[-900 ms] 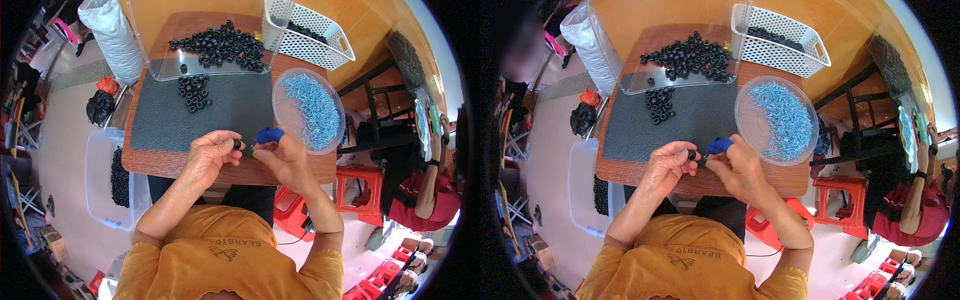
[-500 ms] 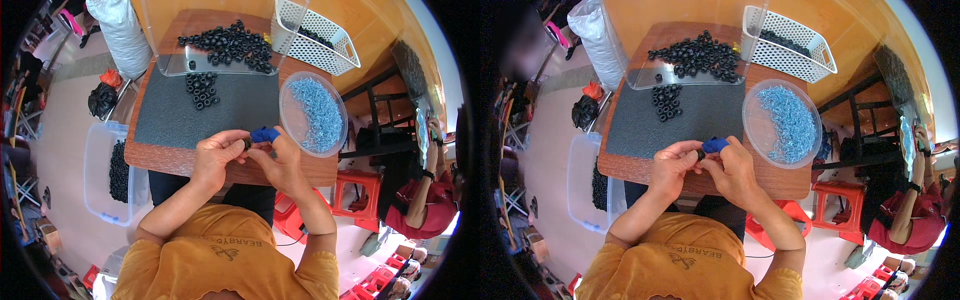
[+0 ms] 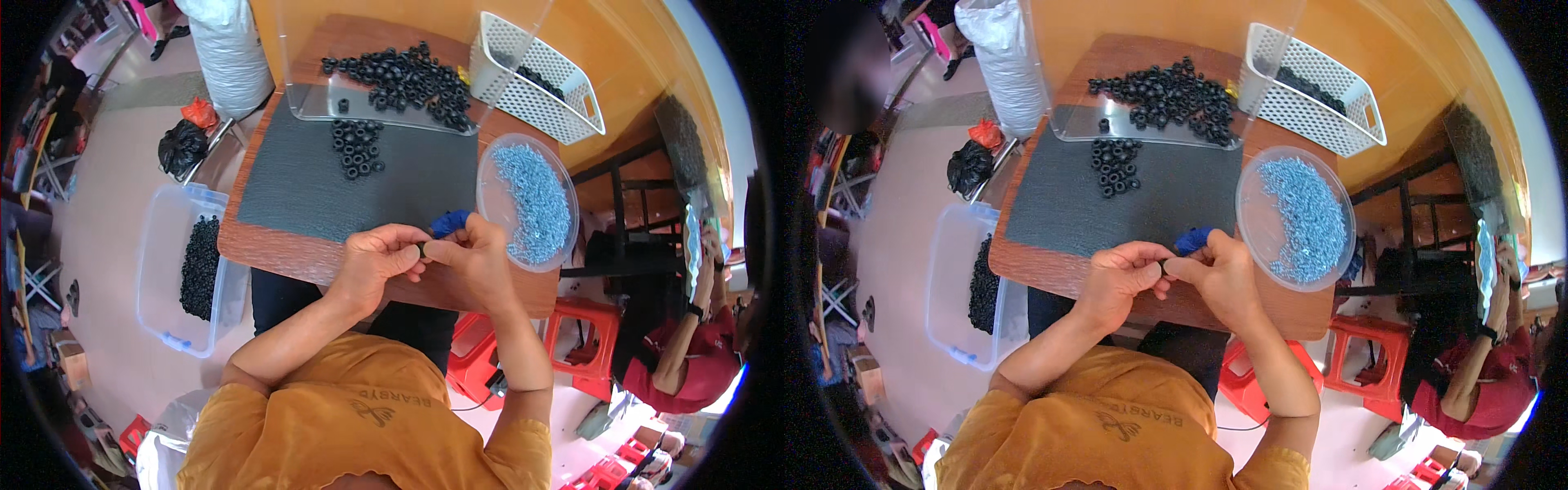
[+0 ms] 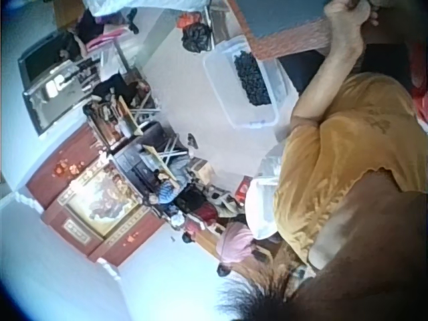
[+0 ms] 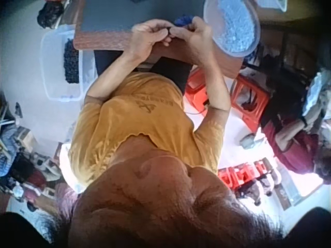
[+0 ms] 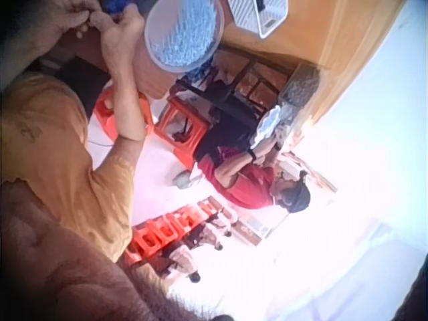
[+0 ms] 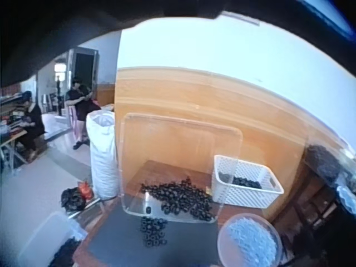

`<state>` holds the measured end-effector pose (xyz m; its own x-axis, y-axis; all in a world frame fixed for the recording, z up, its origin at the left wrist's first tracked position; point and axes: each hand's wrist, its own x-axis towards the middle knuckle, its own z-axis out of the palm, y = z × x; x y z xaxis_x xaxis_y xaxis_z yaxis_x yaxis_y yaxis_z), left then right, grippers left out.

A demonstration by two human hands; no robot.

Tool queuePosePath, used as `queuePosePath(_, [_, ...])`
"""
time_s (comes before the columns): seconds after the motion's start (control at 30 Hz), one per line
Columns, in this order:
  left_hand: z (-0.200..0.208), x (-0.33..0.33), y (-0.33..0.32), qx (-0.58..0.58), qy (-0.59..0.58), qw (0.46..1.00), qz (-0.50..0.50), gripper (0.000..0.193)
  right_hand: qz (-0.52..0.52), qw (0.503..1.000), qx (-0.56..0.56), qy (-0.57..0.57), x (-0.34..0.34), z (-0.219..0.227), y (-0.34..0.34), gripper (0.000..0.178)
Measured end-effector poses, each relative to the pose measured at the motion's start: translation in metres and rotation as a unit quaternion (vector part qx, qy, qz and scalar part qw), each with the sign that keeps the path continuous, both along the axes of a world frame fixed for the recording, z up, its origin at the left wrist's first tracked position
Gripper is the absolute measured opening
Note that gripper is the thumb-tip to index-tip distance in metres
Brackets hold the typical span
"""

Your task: The person inserts small pins into black plastic rings by hand.

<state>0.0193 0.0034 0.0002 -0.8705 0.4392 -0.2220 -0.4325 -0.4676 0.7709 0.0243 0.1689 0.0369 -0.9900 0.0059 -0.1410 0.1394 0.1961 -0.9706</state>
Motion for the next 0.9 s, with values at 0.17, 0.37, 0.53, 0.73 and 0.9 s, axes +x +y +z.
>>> queuePosePath(0.17, [-0.006, -0.003, -0.008, 0.035, -0.013, 0.999, 0.014, 0.020, -0.011, 0.998, -0.053, 0.009, -0.017, 0.000, -0.012, 0.015])
queuePosePath(0.37, [-0.005, -0.009, -0.029, 0.027, -0.030, 0.997, 0.060, 0.016, -0.017, 0.971, 0.155, 0.181, -0.083, -0.033, -0.026, 0.010])
queuePosePath(0.53, [-0.007, -0.017, -0.040, 0.031, -0.037, 0.996, 0.074, 0.018, -0.033, 0.934, 0.191, 0.302, -0.125, -0.051, -0.046, 0.010])
queuePosePath(0.73, [-0.010, -0.024, -0.043, 0.047, -0.045, 0.995, 0.079, 0.017, 0.012, 0.921, 0.210, 0.327, -0.140, -0.063, -0.043, 0.008])
queuePosePath(0.9, [-0.014, -0.027, -0.045, 0.059, -0.051, 0.994, 0.078, 0.017, -0.025, 0.908, 0.268, 0.320, -0.139, -0.056, -0.039, 0.020])
